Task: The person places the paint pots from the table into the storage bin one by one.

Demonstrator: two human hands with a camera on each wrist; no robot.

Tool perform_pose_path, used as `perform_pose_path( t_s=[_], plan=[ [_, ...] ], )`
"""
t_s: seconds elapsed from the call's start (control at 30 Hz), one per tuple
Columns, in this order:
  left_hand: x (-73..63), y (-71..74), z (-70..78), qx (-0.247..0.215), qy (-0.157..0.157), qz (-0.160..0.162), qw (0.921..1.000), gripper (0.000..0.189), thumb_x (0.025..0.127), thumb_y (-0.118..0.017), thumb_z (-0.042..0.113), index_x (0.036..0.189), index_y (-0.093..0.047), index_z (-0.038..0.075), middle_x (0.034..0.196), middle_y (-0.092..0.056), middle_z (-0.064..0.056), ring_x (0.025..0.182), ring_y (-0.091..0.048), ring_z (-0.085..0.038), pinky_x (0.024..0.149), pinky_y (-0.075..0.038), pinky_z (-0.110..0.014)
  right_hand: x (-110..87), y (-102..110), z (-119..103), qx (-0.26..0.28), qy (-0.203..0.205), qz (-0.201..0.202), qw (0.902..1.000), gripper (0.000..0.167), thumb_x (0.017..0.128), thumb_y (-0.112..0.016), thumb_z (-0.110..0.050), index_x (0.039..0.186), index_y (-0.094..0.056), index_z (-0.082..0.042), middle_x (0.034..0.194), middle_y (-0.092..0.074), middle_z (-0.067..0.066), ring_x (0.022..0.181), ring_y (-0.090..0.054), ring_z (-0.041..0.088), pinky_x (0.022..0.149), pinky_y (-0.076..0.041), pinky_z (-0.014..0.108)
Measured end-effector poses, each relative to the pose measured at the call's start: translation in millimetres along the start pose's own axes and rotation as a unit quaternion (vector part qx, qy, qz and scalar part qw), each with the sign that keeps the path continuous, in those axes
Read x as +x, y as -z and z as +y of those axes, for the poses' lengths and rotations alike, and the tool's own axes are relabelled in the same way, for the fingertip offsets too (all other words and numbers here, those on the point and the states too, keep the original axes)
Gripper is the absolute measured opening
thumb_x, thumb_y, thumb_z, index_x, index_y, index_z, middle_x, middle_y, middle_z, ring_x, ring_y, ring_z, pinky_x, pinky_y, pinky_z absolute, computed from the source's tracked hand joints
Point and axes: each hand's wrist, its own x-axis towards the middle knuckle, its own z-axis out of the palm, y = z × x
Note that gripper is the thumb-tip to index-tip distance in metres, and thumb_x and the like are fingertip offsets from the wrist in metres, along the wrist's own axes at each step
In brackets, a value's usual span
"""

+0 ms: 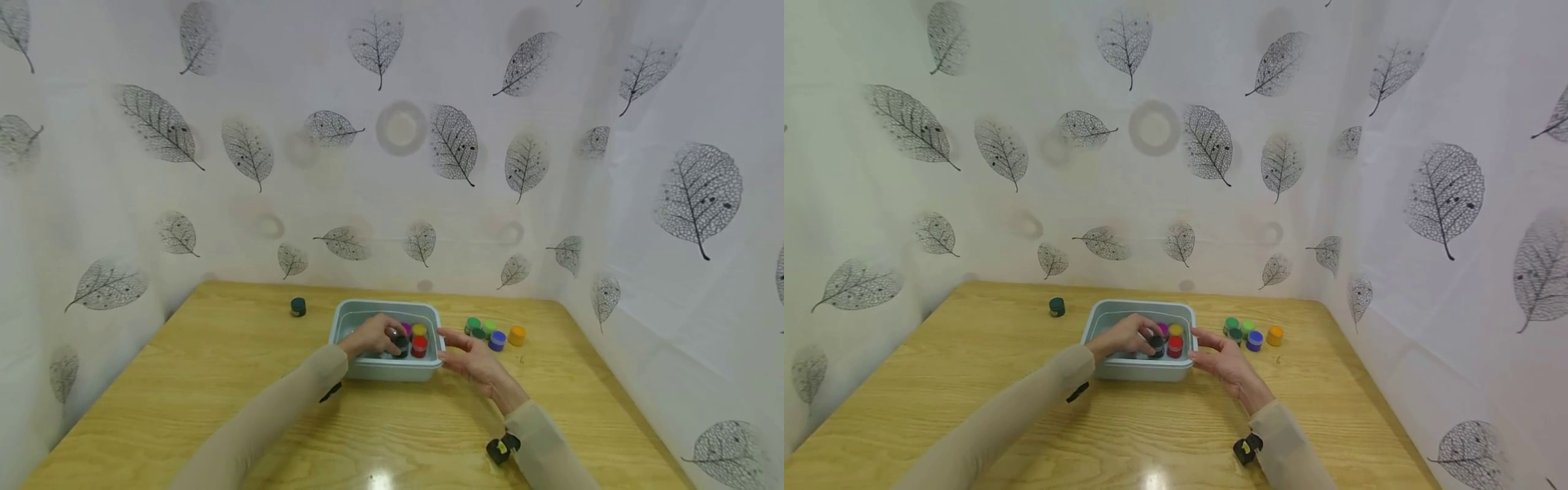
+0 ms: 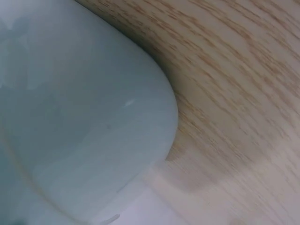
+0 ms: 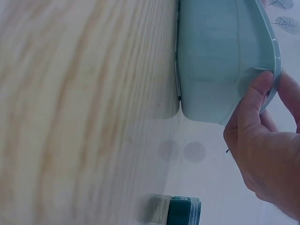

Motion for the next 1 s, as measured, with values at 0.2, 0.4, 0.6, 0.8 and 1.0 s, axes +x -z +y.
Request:
perform_pose_path(
  t_s=[0.2,0.4,0.6,0.8,1.0],
  plan=[
    [1.0,-0.2,0.8,-0.004,-0.010,0.004,0.9999,0.034,0.077,-0.079,-0.002,0.107,-0.067,0.007,0.095,-0.069,-0.014,0.074,-0.063,-0.019,0.060,-0.058,-0.029,0.1,0.2,-0.8,0.001,0.002,-0.001,1.0000,0.063,0.094,-0.061,-0.001,0.150,-0.032,0.002,0.149,-0.032,0.030,0.114,-0.061,0.020,0.090,-0.056,0.026],
    [3.4,-1.8,-2.5,-0.006,-0.016,0.015,0.9997,0.031,0.076,-0.078,-0.003,0.103,-0.063,0.005,0.090,-0.067,-0.012,0.073,-0.062,-0.019,0.060,-0.057,-0.027,1.2,0.8,0.1,0.000,-0.001,0.001,1.0000,0.064,0.094,-0.063,-0.002,0.150,-0.033,0.001,0.149,-0.034,0.030,0.115,-0.060,0.021,0.090,-0.056,0.027],
    [4.0,-2.2,-3.7,-0.006,-0.017,0.021,0.9996,0.029,0.077,-0.078,-0.003,0.100,-0.062,0.005,0.089,-0.066,-0.011,0.075,-0.062,-0.019,0.063,-0.056,-0.026,1.0,2.0,1.2,-0.003,0.001,-0.004,1.0000,0.064,0.094,-0.063,-0.003,0.151,-0.032,0.001,0.149,-0.033,0.030,0.116,-0.060,0.021,0.091,-0.056,0.027],
    [1.8,-0.3,-0.6,-0.010,-0.013,0.024,0.9996,0.031,0.077,-0.078,-0.002,0.103,-0.062,0.004,0.092,-0.067,-0.011,0.080,-0.062,-0.021,0.068,-0.056,-0.029,0.8,2.3,1.5,-0.003,-0.003,0.001,1.0000,0.064,0.094,-0.063,-0.002,0.151,-0.033,0.000,0.149,-0.034,0.029,0.113,-0.062,0.020,0.090,-0.057,0.027],
    [-1.3,4.1,0.2,-0.009,-0.020,0.044,0.9988,0.029,0.079,-0.078,0.001,0.104,-0.065,0.004,0.098,-0.069,-0.012,0.089,-0.063,-0.022,0.072,-0.056,-0.031,1.5,0.1,2.9,-0.003,-0.002,0.004,1.0000,0.063,0.093,-0.063,-0.002,0.150,-0.036,-0.002,0.148,-0.036,0.029,0.110,-0.062,0.018,0.088,-0.057,0.026]
  ],
)
